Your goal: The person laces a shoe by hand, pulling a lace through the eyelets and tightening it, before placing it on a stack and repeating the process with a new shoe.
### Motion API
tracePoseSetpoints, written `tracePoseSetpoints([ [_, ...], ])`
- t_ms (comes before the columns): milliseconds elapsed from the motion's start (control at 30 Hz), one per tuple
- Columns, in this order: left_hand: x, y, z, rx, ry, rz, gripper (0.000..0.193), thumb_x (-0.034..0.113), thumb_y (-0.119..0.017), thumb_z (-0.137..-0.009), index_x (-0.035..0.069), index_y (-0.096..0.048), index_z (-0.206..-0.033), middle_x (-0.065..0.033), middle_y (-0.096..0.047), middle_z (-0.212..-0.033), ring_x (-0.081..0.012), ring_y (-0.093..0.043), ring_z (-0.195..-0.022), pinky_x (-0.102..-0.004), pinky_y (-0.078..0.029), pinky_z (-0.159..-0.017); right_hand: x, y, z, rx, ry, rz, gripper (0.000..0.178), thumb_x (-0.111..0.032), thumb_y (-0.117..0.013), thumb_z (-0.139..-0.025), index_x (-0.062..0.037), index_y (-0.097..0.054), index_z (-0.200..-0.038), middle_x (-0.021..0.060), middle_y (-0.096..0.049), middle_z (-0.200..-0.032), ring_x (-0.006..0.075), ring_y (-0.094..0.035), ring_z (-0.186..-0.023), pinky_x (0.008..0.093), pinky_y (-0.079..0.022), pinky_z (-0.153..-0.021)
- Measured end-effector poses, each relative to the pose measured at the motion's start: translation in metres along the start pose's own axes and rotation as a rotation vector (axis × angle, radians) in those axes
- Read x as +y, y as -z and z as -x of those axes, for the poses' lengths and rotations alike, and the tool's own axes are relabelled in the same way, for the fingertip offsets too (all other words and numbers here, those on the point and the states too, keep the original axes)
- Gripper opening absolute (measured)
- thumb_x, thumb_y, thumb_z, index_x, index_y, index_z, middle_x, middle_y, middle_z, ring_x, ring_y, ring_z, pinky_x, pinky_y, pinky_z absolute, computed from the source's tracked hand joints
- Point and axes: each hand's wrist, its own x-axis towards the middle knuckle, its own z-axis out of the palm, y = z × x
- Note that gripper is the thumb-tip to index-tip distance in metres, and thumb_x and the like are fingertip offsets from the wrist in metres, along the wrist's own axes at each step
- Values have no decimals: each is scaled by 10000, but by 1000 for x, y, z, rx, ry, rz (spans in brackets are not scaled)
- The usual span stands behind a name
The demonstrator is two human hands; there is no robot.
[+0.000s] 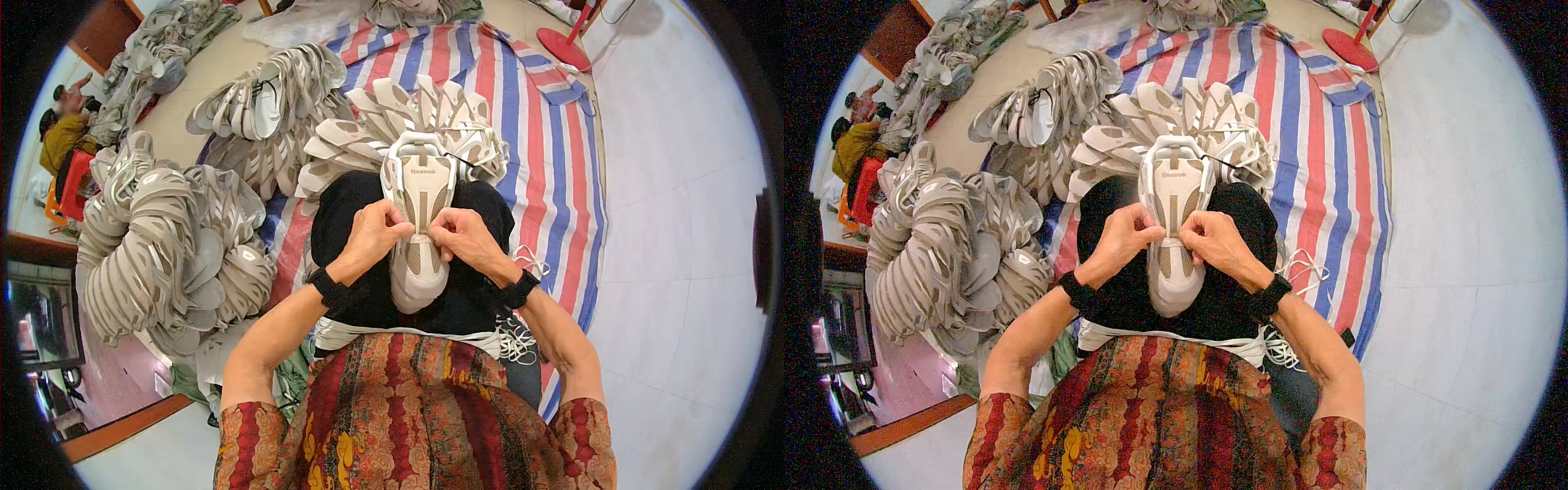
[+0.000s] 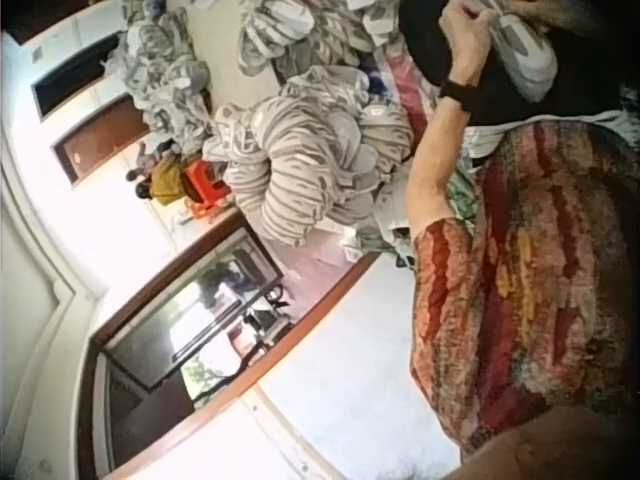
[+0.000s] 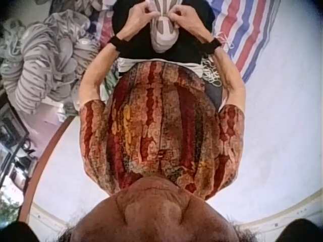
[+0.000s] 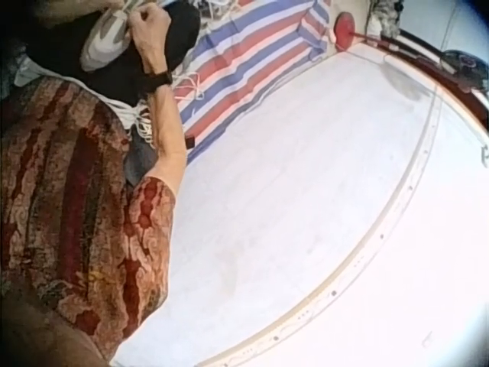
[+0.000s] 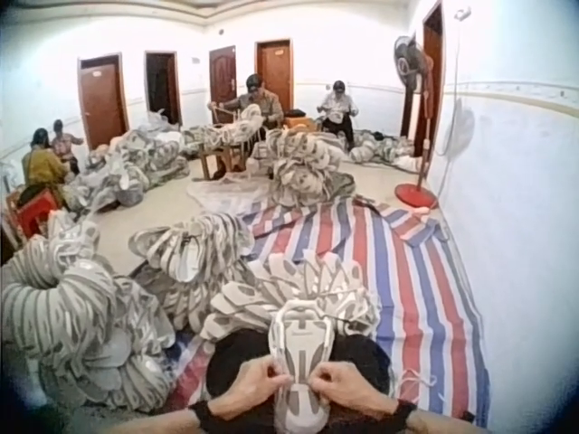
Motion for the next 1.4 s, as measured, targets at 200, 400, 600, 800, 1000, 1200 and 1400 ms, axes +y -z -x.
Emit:
tracePoseSetpoints([
  [200,5,2,9,8,5,-11,178,145,-682,-713,3,-584,-672,-37,-580,-582,-84,-522,-498,-225,-421,-453,3,-2,7,37,82,69,104,-77,-560,-824,25,-573,-808,38,-581,-605,75,-556,-500,217,-444,-443],
  [400,6,0,4,-42,101,35,126,92,-675,-725,-5,-600,-694,-26,-596,-605,-61,-514,-481,-190,-413,-429,-5,4,10,44,71,121,84,-57,-548,-834,25,-558,-821,62,-577,-667,99,-561,-560,228,-458,-466],
  [600,-3,-13,5,-2,163,276,76,41,-647,-749,-15,-601,-725,-24,-591,-625,-58,-520,-514,-188,-420,-462,6,3,-1,123,557,533,82,-77,-545,-785,1,-525,-774,152,-540,-696,313,-556,-668,379,-448,-604],
  [800,-3,-14,9,18,112,191,62,32,-633,-765,-16,-601,-743,-38,-596,-647,-70,-527,-526,-188,-429,-481,-3,10,2,-2,425,393,85,-77,-533,-782,7,-546,-775,155,-559,-674,296,-573,-623,364,-453,-575],
  [1000,3,-6,7,-55,184,259,89,43,-635,-766,-28,-601,-725,-42,-602,-647,-72,-539,-533,-195,-443,-492,-1,7,8,28,211,308,101,-68,-513,-778,22,-558,-768,159,-573,-644,269,-578,-561,346,-456,-535],
  [1200,7,-9,1,-36,193,184,101,49,-640,-755,-28,-601,-702,-37,-596,-630,-73,-537,-532,-196,-442,-499,7,8,-11,59,674,632,116,-94,-522,-764,6,-510,-705,164,-534,-642,353,-548,-631,403,-442,-582],
  [1400,1,-19,15,90,-263,-144,82,69,-592,-756,-10,-570,-755,-90,-577,-673,-184,-551,-585,-300,-445,-533,-2,13,-16,-59,604,606,119,-106,-521,-762,-2,-512,-704,179,-537,-662,372,-549,-661,437,-432,-587],
])
